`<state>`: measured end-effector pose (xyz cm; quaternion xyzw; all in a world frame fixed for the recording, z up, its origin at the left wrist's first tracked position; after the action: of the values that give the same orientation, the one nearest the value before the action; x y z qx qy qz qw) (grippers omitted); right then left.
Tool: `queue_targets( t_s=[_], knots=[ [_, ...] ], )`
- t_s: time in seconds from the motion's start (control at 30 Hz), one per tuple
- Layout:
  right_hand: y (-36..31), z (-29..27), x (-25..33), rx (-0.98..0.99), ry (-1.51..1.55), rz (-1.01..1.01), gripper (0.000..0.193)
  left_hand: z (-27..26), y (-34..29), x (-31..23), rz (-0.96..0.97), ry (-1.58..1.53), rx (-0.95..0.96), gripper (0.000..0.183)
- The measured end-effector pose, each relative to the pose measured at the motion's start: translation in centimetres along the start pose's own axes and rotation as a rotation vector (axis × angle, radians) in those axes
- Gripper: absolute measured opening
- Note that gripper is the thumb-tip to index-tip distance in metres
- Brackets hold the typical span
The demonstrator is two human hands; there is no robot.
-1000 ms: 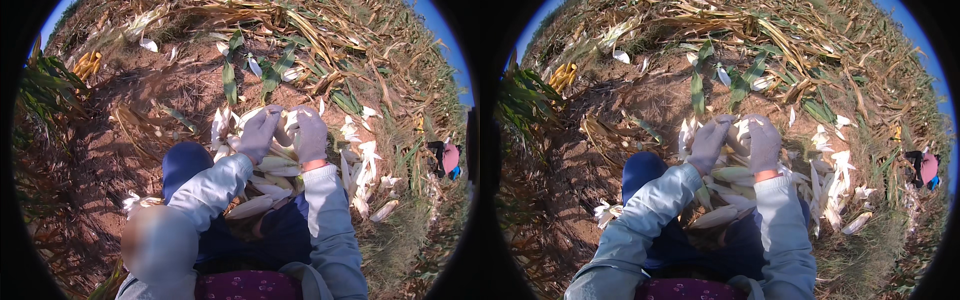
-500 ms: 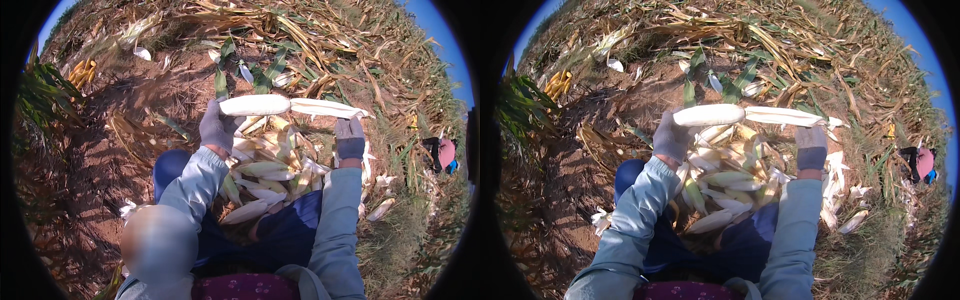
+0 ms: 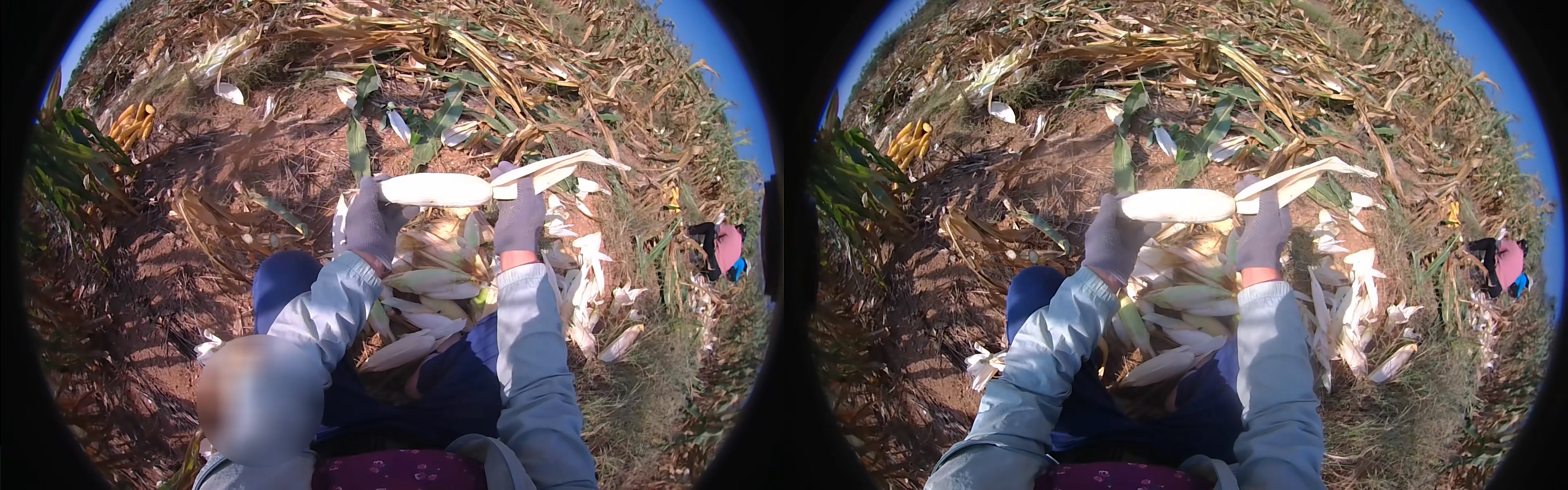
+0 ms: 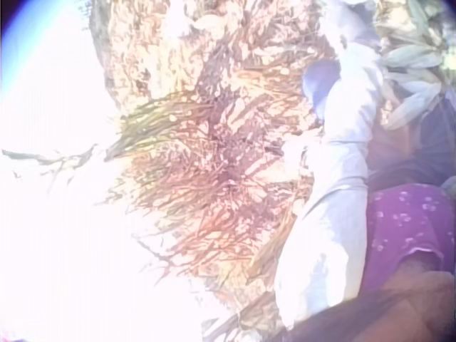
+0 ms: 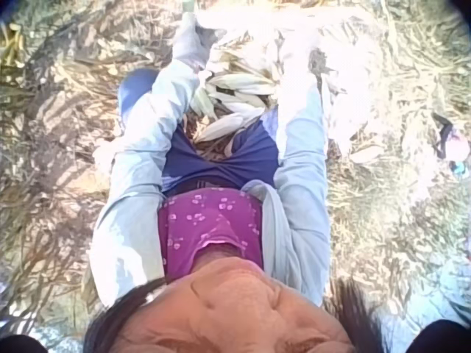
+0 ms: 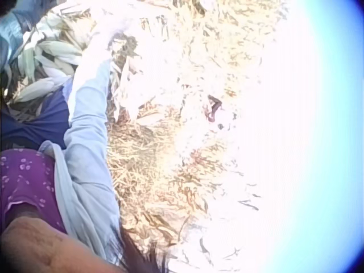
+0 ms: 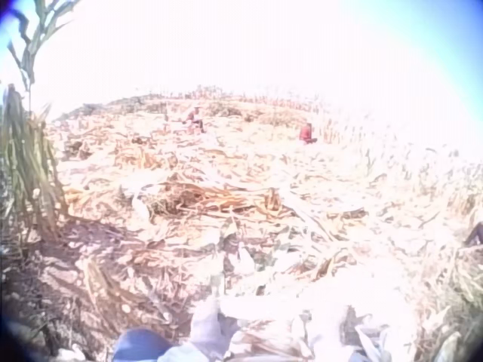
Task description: The person sits on the ground in a cornfield and shucks corn cobs by hand. They repeatedly remove the husks from each cob and place the shucked corn into a pile on their lap.
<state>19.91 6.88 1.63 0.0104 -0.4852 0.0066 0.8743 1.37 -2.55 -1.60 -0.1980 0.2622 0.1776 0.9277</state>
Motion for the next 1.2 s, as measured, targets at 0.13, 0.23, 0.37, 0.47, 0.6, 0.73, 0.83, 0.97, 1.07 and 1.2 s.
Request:
queue_targets(
  t_s=[0.13,0.23,0.37,0.47,0.6,0.73,0.83,0.97,1.07,1.2],
  knots=[
    [-0.5,0.4,-0.7,-0.013,-0.051,0.104,0.025,0.4,-0.1,2.2,-0.101,-0.069,0.268,0.032],
    [-1.1,0.8,-2.1,-0.065,-0.134,0.191,0.027,1.4,-1.9,2.3,-0.169,-0.085,0.167,0.027],
    [-1.6,0.6,-1.7,0.048,-0.290,0.343,0.029,1.8,-2.2,1.3,-0.190,-0.045,0.135,0.027],
    [-2.1,-0.2,-0.9,0.177,-0.909,0.333,0.026,2.0,-2.5,1.0,-0.126,0.062,0.108,0.023],
    [-4.1,-1.6,0.3,0.374,-0.286,0.675,0.021,1.0,-1.0,1.0,0.013,0.209,0.137,0.018],
    [0.5,-8.3,5.1,-0.112,0.298,0.248,0.017,0.4,-0.9,0.4,0.017,0.177,0.067,0.022],
    [3.4,-17.3,9.2,-0.301,0.358,-0.317,0.039,0.5,-1.0,0.1,-0.011,0.203,0.037,0.025],
    [4.6,-24.5,9.8,-0.765,0.692,-0.223,0.051,0.4,-1.2,-0.1,-0.029,0.147,0.010,0.025],
    [7.3,-35.9,11.8,0.116,0.515,-0.164,0.036,0.7,-0.5,0.8,-0.066,0.119,0.090,0.027],
    [6.0,-31.5,10.3,-0.458,-0.034,-0.434,0.019,-0.4,-0.4,0.3,-0.075,0.270,0.073,0.024]
  ],
)
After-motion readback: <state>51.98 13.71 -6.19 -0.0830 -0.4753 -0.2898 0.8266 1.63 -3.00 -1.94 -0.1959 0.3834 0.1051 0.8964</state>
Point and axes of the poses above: each hand's wrist, its own y-axis towards the middle knuckle, its own z-axis out of the palm, x = y × z, the point moved 2 cm from there along y, towards the middle knuckle, and after that the axes turned 5 degrees about z, right-handed, at the moved point
